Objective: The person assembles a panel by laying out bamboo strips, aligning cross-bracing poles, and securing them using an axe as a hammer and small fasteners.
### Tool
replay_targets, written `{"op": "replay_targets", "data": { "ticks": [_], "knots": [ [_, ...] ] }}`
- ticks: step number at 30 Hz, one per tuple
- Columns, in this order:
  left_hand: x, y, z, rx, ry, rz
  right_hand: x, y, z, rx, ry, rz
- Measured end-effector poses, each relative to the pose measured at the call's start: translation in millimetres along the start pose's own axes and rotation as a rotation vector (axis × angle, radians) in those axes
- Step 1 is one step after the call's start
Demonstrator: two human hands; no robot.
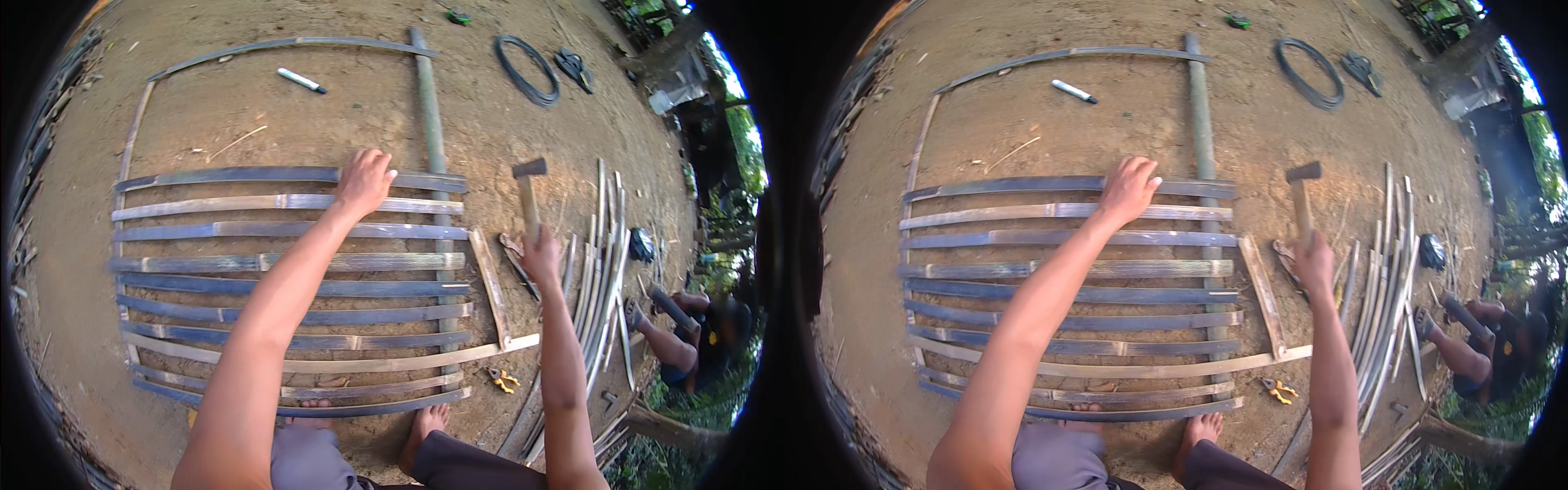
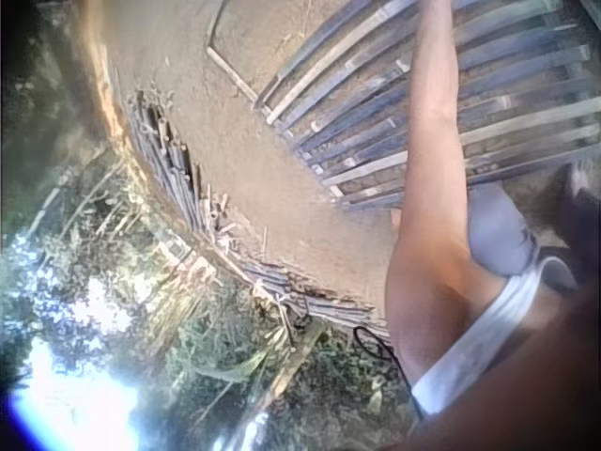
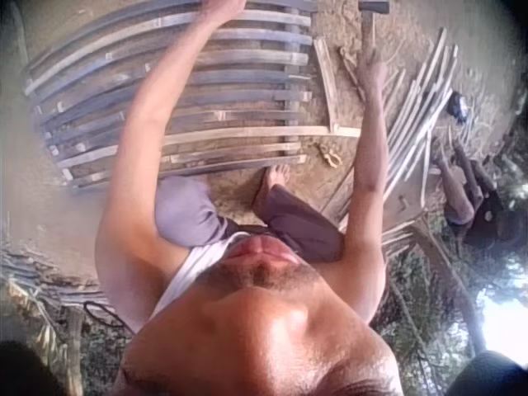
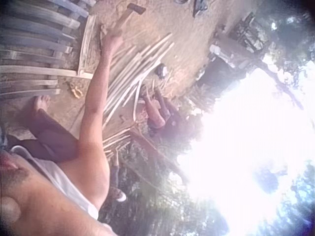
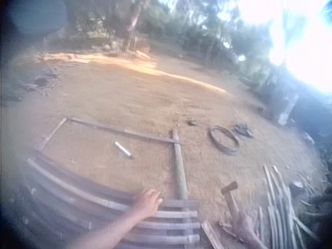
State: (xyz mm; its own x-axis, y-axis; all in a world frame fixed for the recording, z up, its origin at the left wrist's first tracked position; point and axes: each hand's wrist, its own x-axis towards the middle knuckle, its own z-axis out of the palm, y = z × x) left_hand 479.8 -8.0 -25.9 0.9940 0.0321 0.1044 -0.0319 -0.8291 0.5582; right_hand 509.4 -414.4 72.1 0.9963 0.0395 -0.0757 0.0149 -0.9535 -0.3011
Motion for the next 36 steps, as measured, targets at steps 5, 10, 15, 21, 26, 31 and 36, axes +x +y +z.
{"op": "replay_targets", "data": {
  "ticks": [5,10,15,21,26,31,36],
  "knots": [
    [15.7,-9.0,-22.8,0.009,-0.190,-0.118,-21.8,43.3,10.7,-0.187,0.112,-0.037],
    [-8.9,-33.4,-19.7,0.072,-0.040,-0.098,-30.9,58.4,9.9,-0.358,0.301,-0.284],
    [-18.7,-30.0,-19.3,0.090,-0.005,-0.081,-96.0,26.2,16.0,-0.178,-0.153,-0.305],
    [-17.8,-14.8,-26.3,0.127,0.032,-0.095,-124.4,41.1,27.5,-0.221,-0.198,-0.349],
    [-36.8,-39.7,-48.4,0.063,-0.071,-0.135,-134.6,31.8,28.6,-0.269,-0.165,-0.431],
    [-37.9,-45.5,-41.0,0.083,-0.061,-0.150,-135.7,29.6,32.4,-0.230,-0.176,-0.404],
    [-33.5,-46.9,-35.6,0.082,-0.041,-0.142,-140.2,33.2,34.5,-0.221,-0.167,-0.326]
  ]
}}
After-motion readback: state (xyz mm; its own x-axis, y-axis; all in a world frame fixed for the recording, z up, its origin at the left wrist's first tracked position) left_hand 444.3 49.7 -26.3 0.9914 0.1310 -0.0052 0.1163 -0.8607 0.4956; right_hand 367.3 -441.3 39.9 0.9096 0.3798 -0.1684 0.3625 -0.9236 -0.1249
